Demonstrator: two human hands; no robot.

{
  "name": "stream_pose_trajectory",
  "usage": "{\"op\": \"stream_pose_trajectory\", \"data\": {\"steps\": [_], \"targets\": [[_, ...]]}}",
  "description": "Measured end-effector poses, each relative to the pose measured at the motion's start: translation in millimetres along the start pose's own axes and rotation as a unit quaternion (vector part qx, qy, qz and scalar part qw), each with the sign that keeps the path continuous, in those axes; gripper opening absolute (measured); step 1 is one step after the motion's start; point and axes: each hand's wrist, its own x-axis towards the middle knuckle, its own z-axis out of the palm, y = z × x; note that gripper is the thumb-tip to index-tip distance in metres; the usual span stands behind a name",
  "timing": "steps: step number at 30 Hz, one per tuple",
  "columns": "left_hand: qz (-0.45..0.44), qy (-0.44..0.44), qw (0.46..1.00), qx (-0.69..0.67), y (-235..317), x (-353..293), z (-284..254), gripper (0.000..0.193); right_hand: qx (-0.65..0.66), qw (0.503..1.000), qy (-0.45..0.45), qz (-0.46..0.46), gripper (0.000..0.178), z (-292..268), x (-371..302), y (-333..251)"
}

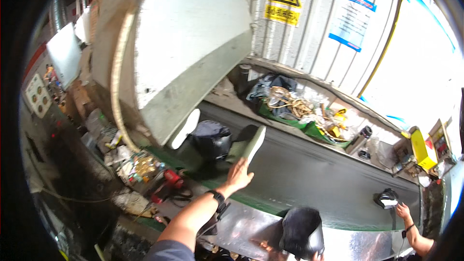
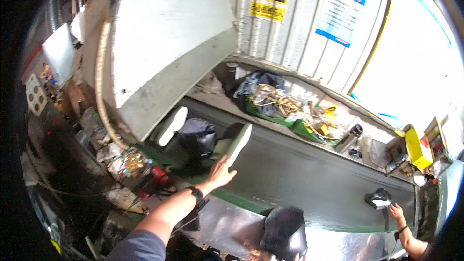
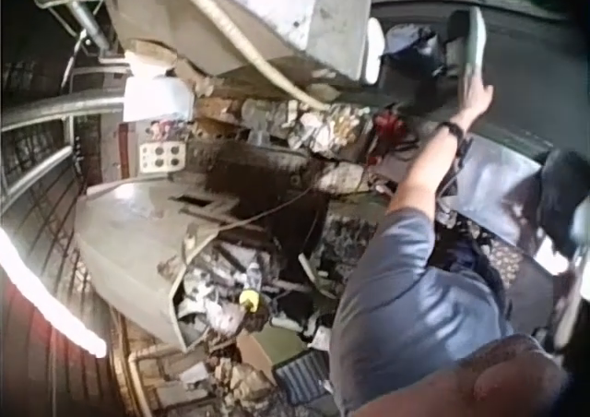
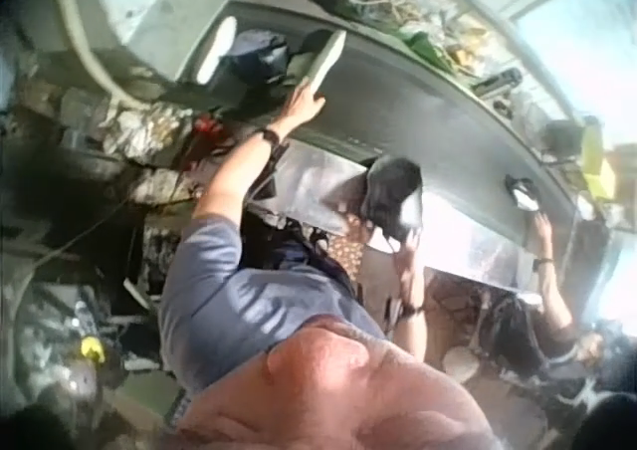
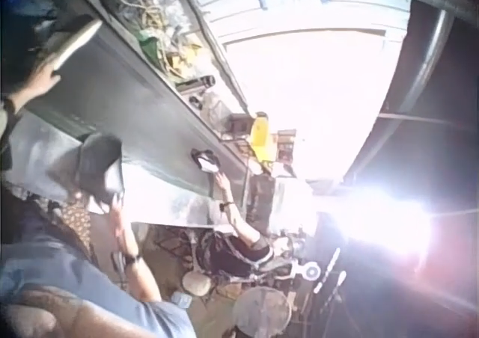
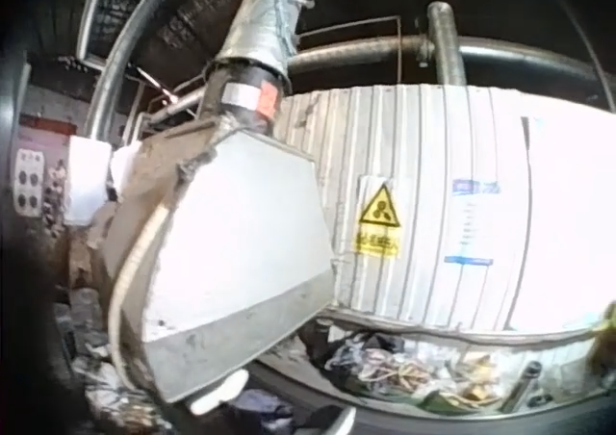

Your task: Using industrial machinery to shape and process shoe uppers on lasts.

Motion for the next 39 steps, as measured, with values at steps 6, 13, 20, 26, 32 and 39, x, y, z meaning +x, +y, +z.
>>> {"op": "stream_pose_trajectory", "data": {"steps": [6, 13, 20, 26, 32, 39], "targets": [[-0.103, 0.055, 0.979, 0.166, -46, 53, 67, 0.092, 0.599, 0.749, 0.105, 0.263, 0.063, -6, -149, 22], [-0.309, -0.062, 0.946, 0.073, 7, 6, 37, 0.099, 0.756, 0.567, 0.091, 0.315, 0.049, -23, -175, -12], [0.208, -0.068, 0.959, 0.183, 116, -110, -64, 0.073, 0.805, 0.510, 0.056, 0.299, 0.030, -4, -107, 3], [0.478, 0.011, 0.864, 0.156, 176, -243, -10, 0.029, 0.785, 0.557, 0.018, 0.272, 0.035, 2, -76, 9], [0.297, -0.259, 0.904, -0.164, 189, -241, 7, 0.036, 0.623, 0.776, 0.069, 0.063, 0.043, -32, -82, -28], [-0.382, -0.260, 0.715, -0.525, 137, -127, -2, 0.027, 0.087, 0.902, -0.008, -0.422, 0.049, -2, -138, -50]]}}
